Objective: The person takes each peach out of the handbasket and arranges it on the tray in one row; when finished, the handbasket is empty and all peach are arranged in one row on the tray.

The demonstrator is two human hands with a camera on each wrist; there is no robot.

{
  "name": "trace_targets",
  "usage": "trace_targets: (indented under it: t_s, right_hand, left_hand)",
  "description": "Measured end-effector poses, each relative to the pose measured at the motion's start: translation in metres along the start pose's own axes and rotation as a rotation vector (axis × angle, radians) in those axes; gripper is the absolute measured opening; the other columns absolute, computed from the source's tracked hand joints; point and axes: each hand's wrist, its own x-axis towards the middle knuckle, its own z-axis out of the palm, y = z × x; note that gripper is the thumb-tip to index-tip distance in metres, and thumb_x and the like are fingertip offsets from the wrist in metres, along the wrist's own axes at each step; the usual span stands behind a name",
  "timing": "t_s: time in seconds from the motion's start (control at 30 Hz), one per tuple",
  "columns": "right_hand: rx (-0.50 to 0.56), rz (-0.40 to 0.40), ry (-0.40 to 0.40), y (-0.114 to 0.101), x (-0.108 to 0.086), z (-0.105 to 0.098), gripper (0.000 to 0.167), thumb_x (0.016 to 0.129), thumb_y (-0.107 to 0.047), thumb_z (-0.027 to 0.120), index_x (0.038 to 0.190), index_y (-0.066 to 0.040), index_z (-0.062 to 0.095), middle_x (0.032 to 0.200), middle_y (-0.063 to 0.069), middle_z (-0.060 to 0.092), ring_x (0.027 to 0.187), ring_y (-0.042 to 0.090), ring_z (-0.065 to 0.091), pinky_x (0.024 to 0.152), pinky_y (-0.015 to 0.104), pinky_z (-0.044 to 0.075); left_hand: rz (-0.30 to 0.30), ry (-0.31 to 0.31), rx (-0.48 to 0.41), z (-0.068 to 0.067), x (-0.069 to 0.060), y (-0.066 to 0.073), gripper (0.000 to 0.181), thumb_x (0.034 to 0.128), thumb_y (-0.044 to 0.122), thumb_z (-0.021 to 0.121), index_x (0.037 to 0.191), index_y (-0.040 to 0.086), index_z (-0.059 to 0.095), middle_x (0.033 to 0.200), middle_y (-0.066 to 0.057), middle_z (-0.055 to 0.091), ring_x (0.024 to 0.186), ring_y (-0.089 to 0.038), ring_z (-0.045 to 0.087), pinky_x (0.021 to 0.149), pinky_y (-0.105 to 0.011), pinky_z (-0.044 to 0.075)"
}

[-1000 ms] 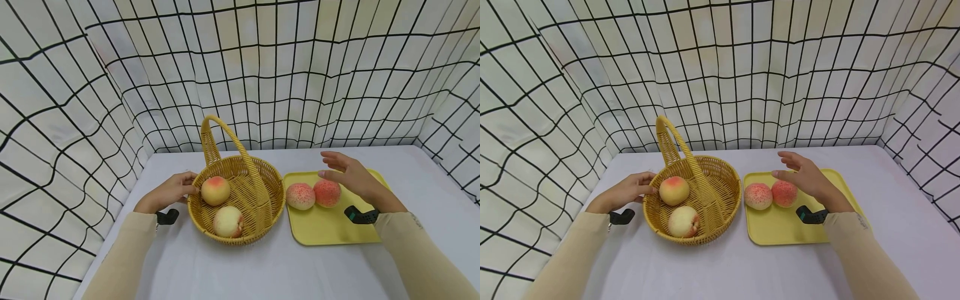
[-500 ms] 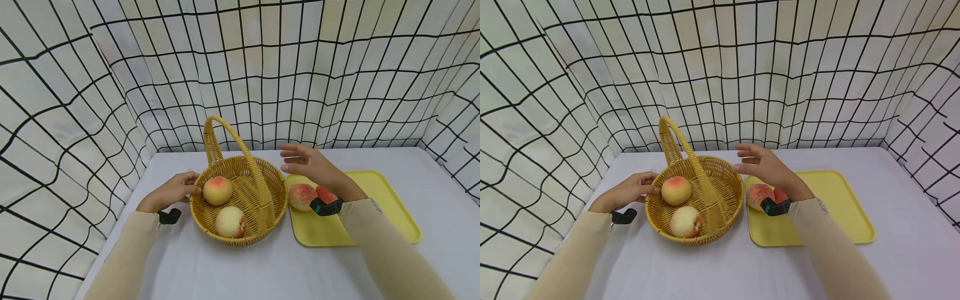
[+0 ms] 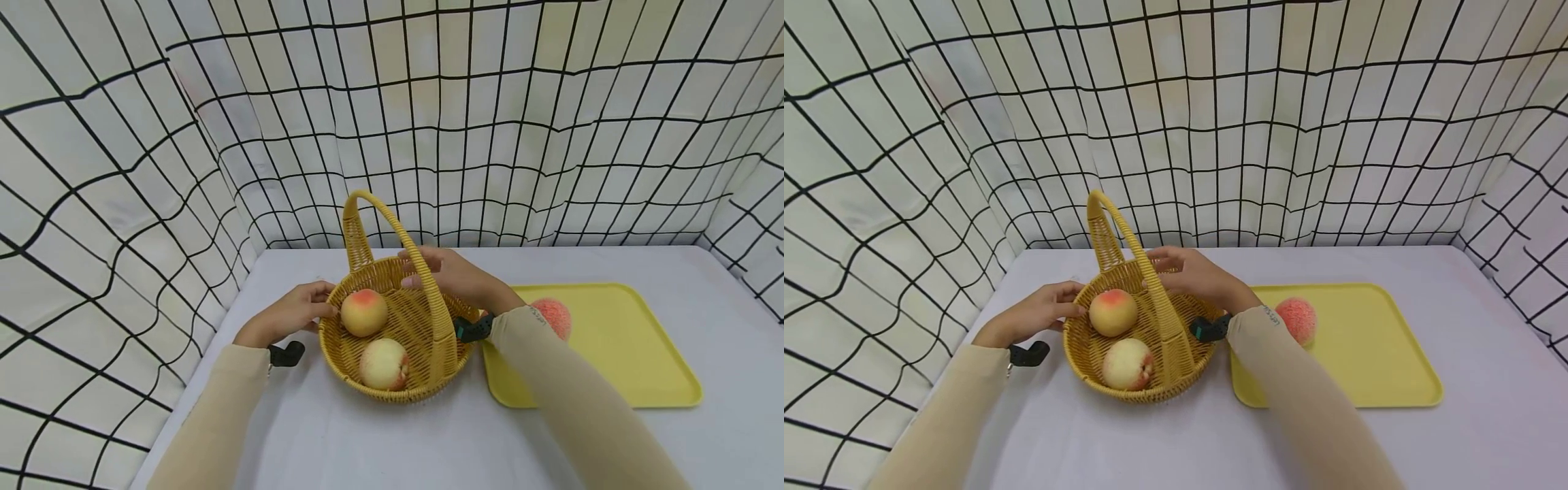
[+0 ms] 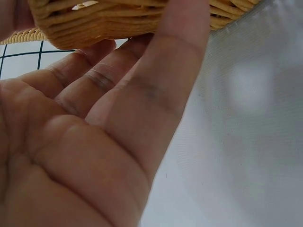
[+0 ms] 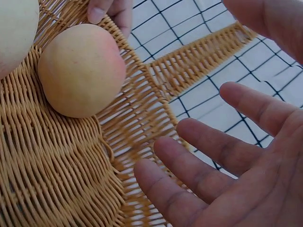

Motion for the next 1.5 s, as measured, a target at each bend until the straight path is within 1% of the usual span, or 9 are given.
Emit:
trace_targets:
  t_s: [0.07, 0.13, 0.3, 0.57, 0.7, 0.9, 1.13, 1.4, 1.5]
  right_hand:
    - [0.001, 0.013, -0.026, 0.002, 0.01, 0.005, 0.067, 0.097, -0.03, 0.074, 0.156, -0.014, 0.047, 0.15, 0.017, 0.056, 0.133, 0.029, 0.059, 0.103, 0.048, 0.055]
    - [0.007, 0.024, -0.053, 0.004, 0.018, 0.009, 0.07, 0.096, -0.032, 0.075, 0.156, -0.011, 0.046, 0.148, 0.018, 0.057, 0.128, 0.029, 0.062, 0.102, 0.051, 0.056]
    - [0.009, 0.074, -0.097, 0.007, 0.032, 0.019, 0.071, 0.094, -0.031, 0.076, 0.156, -0.015, 0.047, 0.147, 0.015, 0.058, 0.128, 0.029, 0.061, 0.105, 0.056, 0.052]
    - [-0.078, 0.119, -0.164, 0.01, 0.056, 0.036, 0.07, 0.092, -0.025, 0.079, 0.154, -0.014, 0.05, 0.15, 0.015, 0.055, 0.13, 0.028, 0.06, 0.095, 0.043, 0.06]
    - [-0.074, 0.163, -0.183, 0.015, 0.065, 0.042, 0.071, 0.087, -0.022, 0.083, 0.151, -0.018, 0.054, 0.149, 0.008, 0.058, 0.132, 0.025, 0.057, 0.096, 0.039, 0.058]
    - [0.005, 0.225, -0.198, 0.024, 0.073, 0.048, 0.077, 0.078, -0.013, 0.089, 0.148, -0.021, 0.058, 0.144, 0.0, 0.061, 0.129, 0.021, 0.056, 0.1, 0.038, 0.054]
    - [0.003, 0.175, -0.229, 0.026, 0.074, 0.05, 0.079, 0.074, -0.009, 0.092, 0.146, -0.017, 0.061, 0.137, -0.002, 0.065, 0.125, 0.019, 0.059, 0.109, 0.038, 0.047]
    - [-0.067, 0.138, -0.239, 0.025, 0.072, 0.053, 0.082, 0.073, -0.007, 0.092, 0.148, -0.012, 0.058, 0.135, 0.005, 0.064, 0.12, 0.019, 0.06, 0.104, 0.033, 0.05]
    - [-0.066, 0.121, -0.248, 0.025, 0.073, 0.054, 0.082, 0.073, -0.005, 0.091, 0.148, -0.01, 0.058, 0.134, 0.007, 0.064, 0.12, 0.021, 0.06, 0.104, 0.033, 0.05]
  left_hand:
    - [-0.001, 0.001, -0.004, 0.0, 0.0, 0.0, 0.049, 0.1013, 0.012, 0.059, 0.146, -0.004, 0.048, 0.137, -0.023, 0.063, 0.119, -0.033, 0.066, 0.092, -0.047, 0.061]
    - [0.001, -0.001, -0.002, 0.0, 0.0, 0.0, 0.049, 0.1014, 0.012, 0.059, 0.146, -0.005, 0.048, 0.137, -0.024, 0.063, 0.119, -0.033, 0.066, 0.091, -0.047, 0.061]
    - [-0.001, 0.001, -0.003, 0.0, 0.0, 0.001, 0.047, 0.1014, 0.012, 0.059, 0.145, -0.003, 0.049, 0.135, -0.022, 0.064, 0.117, -0.032, 0.067, 0.089, -0.045, 0.062]
    - [-0.002, -0.005, -0.006, 0.001, 0.0, 0.0, 0.046, 0.102, 0.012, 0.058, 0.144, -0.004, 0.049, 0.136, -0.023, 0.064, 0.116, -0.031, 0.067, 0.09, -0.046, 0.061]
    - [-0.006, -0.002, -0.002, 0.002, -0.001, 0.0, 0.046, 0.102, 0.012, 0.058, 0.145, -0.003, 0.049, 0.137, -0.023, 0.063, 0.116, -0.031, 0.067, 0.09, -0.046, 0.061]
    - [0.0, 0.0, 0.002, 0.001, -0.002, 0.001, 0.047, 0.1018, 0.012, 0.058, 0.145, -0.003, 0.049, 0.136, -0.023, 0.064, 0.116, -0.031, 0.067, 0.089, -0.045, 0.062]
    - [0.003, -0.006, 0.0, 0.001, -0.001, 0.001, 0.046, 0.1014, 0.012, 0.058, 0.144, -0.004, 0.05, 0.135, -0.023, 0.064, 0.115, -0.031, 0.067, 0.089, -0.045, 0.062]
    - [-0.012, -0.007, 0.001, 0.0, -0.001, 0.001, 0.047, 0.1014, 0.014, 0.058, 0.146, -0.002, 0.05, 0.137, -0.021, 0.064, 0.117, -0.03, 0.067, 0.09, -0.046, 0.061]
    - [-0.013, -0.001, 0.004, 0.0, -0.002, -0.001, 0.047, 0.1016, 0.014, 0.058, 0.146, -0.002, 0.049, 0.137, -0.022, 0.063, 0.118, -0.031, 0.066, 0.09, -0.046, 0.061]
